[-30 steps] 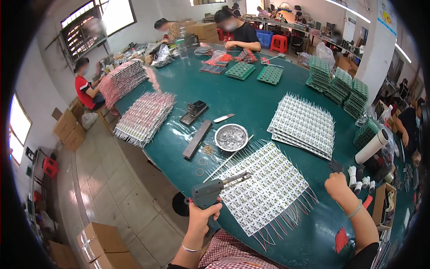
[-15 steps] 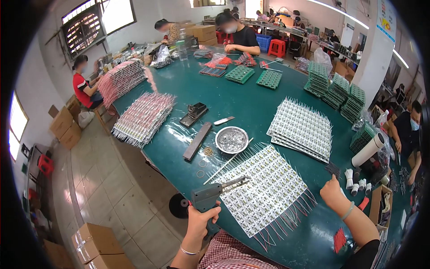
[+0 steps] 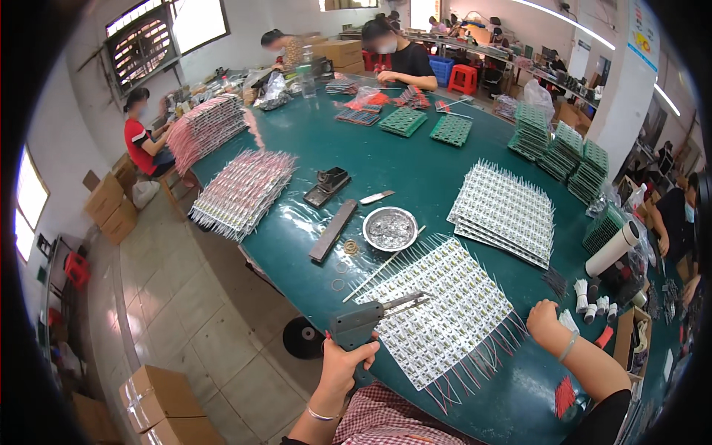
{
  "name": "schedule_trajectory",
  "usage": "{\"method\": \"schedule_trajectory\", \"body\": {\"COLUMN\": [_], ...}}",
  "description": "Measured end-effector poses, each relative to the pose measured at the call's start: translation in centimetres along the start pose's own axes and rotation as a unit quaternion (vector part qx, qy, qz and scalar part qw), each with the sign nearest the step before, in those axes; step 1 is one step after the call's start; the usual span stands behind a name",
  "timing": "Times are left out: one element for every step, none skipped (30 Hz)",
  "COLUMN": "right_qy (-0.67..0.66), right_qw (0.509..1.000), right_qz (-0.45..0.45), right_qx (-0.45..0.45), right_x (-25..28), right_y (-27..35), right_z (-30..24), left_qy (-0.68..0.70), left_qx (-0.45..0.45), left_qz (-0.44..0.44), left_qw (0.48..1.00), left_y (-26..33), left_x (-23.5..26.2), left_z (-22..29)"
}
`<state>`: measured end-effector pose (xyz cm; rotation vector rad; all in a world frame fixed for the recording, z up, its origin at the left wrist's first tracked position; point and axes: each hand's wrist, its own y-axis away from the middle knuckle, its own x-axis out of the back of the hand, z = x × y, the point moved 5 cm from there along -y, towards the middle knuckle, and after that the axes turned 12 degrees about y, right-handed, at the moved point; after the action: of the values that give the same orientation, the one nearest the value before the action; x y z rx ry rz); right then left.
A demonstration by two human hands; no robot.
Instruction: The person uses a soldering iron to attach red and white wires to a grid of LED modules on a green workbench. They repeatedly pick up individual wires, position them on the circuit board, and apply heat to secure the connections.
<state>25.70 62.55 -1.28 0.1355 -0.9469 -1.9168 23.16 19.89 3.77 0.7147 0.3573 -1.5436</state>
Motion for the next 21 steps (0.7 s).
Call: {"method": "schedule_trajectory", "body": {"right_qy": [-0.012, -0.024, -0.037, -0.033, -0.029, -0.027, 0.024, 0.047, 0.071, 0.096, 0.103, 0.113, 0.123, 0.112, 0.097, 0.083, 0.074, 0.061, 0.049, 0.053, 0.055], "right_qw": [1.000, 0.999, 0.999, 0.998, 0.997, 0.996, 0.998, 0.997, 0.996, 0.994, 0.993, 0.992, 0.990, 0.991, 0.992, 0.993, 0.994, 0.995, 0.996, 0.996, 0.996], "right_qz": [0.003, 0.005, 0.005, 0.012, 0.019, 0.026, 0.008, 0.000, -0.012, -0.023, -0.014, -0.005, 0.005, 0.000, -0.001, -0.003, -0.007, -0.012, -0.023, -0.016, -0.011], "right_qx": [-0.012, -0.024, -0.036, -0.052, -0.069, -0.083, -0.058, -0.053, -0.051, -0.051, -0.057, -0.064, -0.071, -0.077, -0.079, -0.082, -0.080, -0.076, -0.074, -0.075, -0.076], "right_x": [0.0, -0.2, -0.3, -0.1, 0.1, 0.5, 1.4, 1.2, 0.7, 0.3, -0.1, -0.3, -0.4, -0.9, -0.6, -0.4, -0.1, 0.3, 0.4, 1.0, 1.7], "right_y": [-0.2, -0.4, -0.4, -0.2, 0.1, 0.6, 1.4, 0.9, 0.5, 0.0, -0.7, -1.2, -1.4, -1.5, -1.4, -1.3, -1.1, -0.9, -0.5, -0.4, -0.4], "right_z": [0.1, 0.4, 0.5, 0.8, 1.4, 1.9, 2.1, 1.5, 1.1, 0.8, 0.3, -0.2, -0.5, -0.6, -0.9, -1.1, -1.0, -0.8, -0.6, -0.4, -0.3], "left_qy": [-0.003, -0.003, -0.002, -0.002, -0.002, -0.005, -0.008, -0.008, -0.005, -0.001, 0.001, 0.005, 0.009, 0.011, 0.008, 0.006, 0.005, 0.001, -0.001, -0.009, -0.020], "left_qx": [0.003, 0.000, 0.000, 0.000, -0.001, -0.002, -0.003, -0.004, -0.003, -0.005, 0.001, 0.004, 0.008, 0.010, 0.011, 0.012, 0.007, 0.004, 0.006, 0.004, 0.004], "left_qz": [-0.002, -0.001, 0.000, 0.000, 0.002, 0.005, 0.008, 0.008, 0.003, -0.002, -0.006, -0.010, -0.014, -0.017, -0.018, -0.019, -0.014, -0.010, -0.010, -0.003, 0.004], "left_qw": [1.000, 1.000, 1.000, 1.000, 1.000, 1.000, 1.000, 1.000, 1.000, 1.000, 1.000, 1.000, 1.000, 1.000, 1.000, 1.000, 1.000, 1.000, 1.000, 1.000, 1.000], "left_y": [0.0, 0.0, 0.0, 0.0, 0.0, 0.0, 0.1, 0.1, 0.0, -0.1, 0.0, 0.0, 0.0, -0.1, 0.0, -0.1, -0.1, -0.1, -0.1, -0.2, -0.1], "left_x": [0.0, -0.1, 0.0, 0.0, 0.0, 0.0, 0.0, 0.1, 0.1, -0.1, -0.2, -0.4, -0.6, -0.8, -1.0, -1.1, -1.1, -1.3, -1.4, -1.2, -0.8], "left_z": [0.0, 0.1, 0.1, 0.1, 0.2, 0.3, 0.3, 0.3, 0.0, -0.1, -0.2, -0.3, -0.4, -0.5, -0.5, -0.4, -0.2, -0.1, -0.2, -0.3, -0.3]}}
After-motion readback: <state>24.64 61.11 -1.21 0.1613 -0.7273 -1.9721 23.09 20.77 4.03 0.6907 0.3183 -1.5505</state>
